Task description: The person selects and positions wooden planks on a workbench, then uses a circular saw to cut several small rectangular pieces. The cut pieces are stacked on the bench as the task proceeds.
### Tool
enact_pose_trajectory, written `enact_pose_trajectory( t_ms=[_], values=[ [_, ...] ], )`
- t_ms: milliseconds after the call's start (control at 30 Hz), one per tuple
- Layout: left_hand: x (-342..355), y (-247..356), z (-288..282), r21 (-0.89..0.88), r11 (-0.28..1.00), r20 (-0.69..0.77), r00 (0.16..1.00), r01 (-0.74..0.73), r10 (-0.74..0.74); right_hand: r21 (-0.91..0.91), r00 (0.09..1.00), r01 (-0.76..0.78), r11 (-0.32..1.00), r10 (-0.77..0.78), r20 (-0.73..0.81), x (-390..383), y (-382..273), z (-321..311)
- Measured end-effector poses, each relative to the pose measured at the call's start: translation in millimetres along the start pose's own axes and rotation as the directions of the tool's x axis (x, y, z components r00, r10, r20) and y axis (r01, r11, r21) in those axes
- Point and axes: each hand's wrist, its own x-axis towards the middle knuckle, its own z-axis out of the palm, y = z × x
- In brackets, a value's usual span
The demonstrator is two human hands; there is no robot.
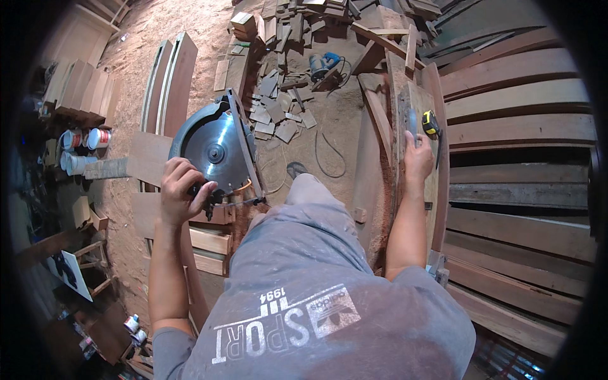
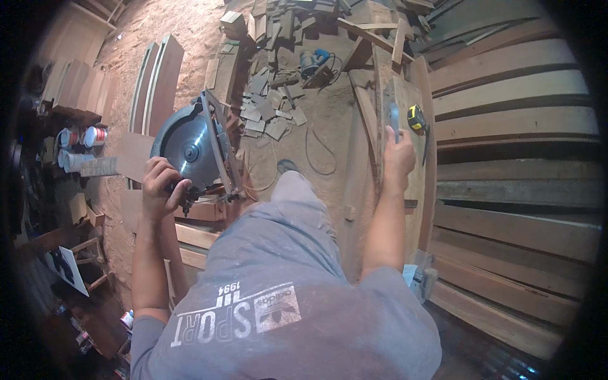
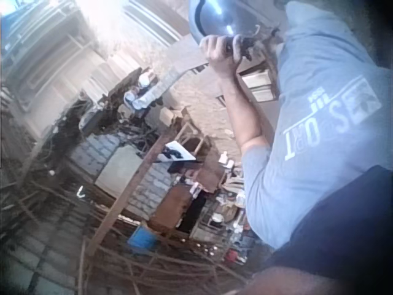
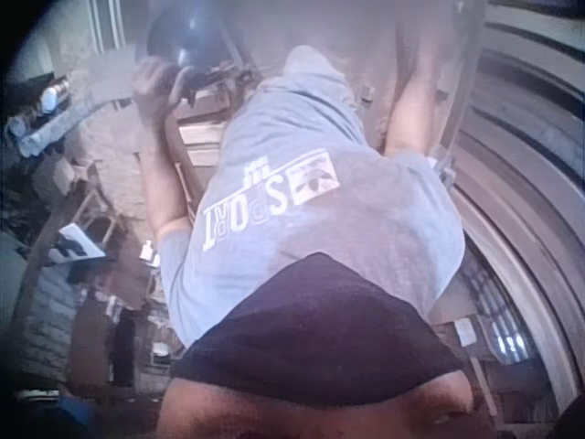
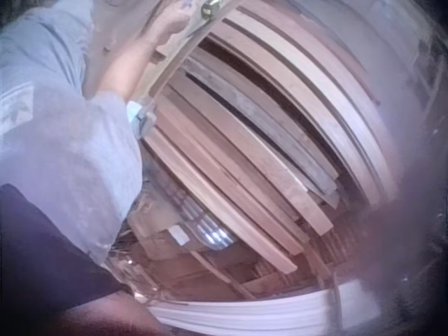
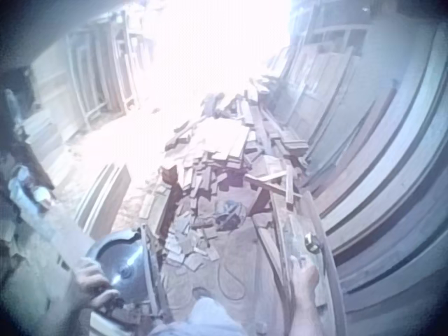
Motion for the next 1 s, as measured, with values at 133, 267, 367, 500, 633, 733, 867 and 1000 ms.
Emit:
enact_pose_trajectory(
  t_ms=[133, 267, 367, 500, 633, 733, 867, 1000],
  values=[
    [-2, -5, 8, -0.016, 0.999, -0.02, 0.999, -0.05, 0.049, -0.099, 0.992, 0.076, 0.992, -0.085, -0.093, 7, 59, 9],
    [-3, 17, 19, 0.07, 0.997, -0.053, 0.998, 0.022, -0.018, -0.19, 0.95, 0.118, 0.975, -0.166, -0.263, -12, 54, 12],
    [-3, 50, 38, 0.149, 0.966, -0.107, 0.975, 0.21, -0.195, -0.05, 0.903, 0.313, 0.948, -0.314, -0.294, -25, 21, 11],
    [8, 90, 56, 0.237, 0.906, -0.088, 0.937, 0.349, -0.338, 0.634, 0.791, 0.383, 0.671, -0.593, 0.15, -88, -43, 22],
    [20, 105, 57, 0.254, 0.905, -0.044, 0.939, 0.341, -0.341, 0.817, 0.394, 0.324, 0.477, -0.853, 0.342, -174, -114, -5],
    [21, 95, 61, 0.198, 0.941, 0.009, 0.959, 0.276, -0.283, 0.832, 0.467, 0.315, 0.458, -0.837, 0.284, -210, -142, -12],
    [23, 80, 57, 0.046, 0.97, 0.144, 0.959, 0.239, -0.243, 0.804, 0.452, 0.341, 0.487, -0.835, 0.314, -219, -142, 4],
    [30, 85, 58, 0.008, 0.946, 0.169, 0.932, 0.323, -0.32, 0.848, 0.481, 0.089, 0.522, -0.768, 0.423, -220, -148, 8]
  ],
)
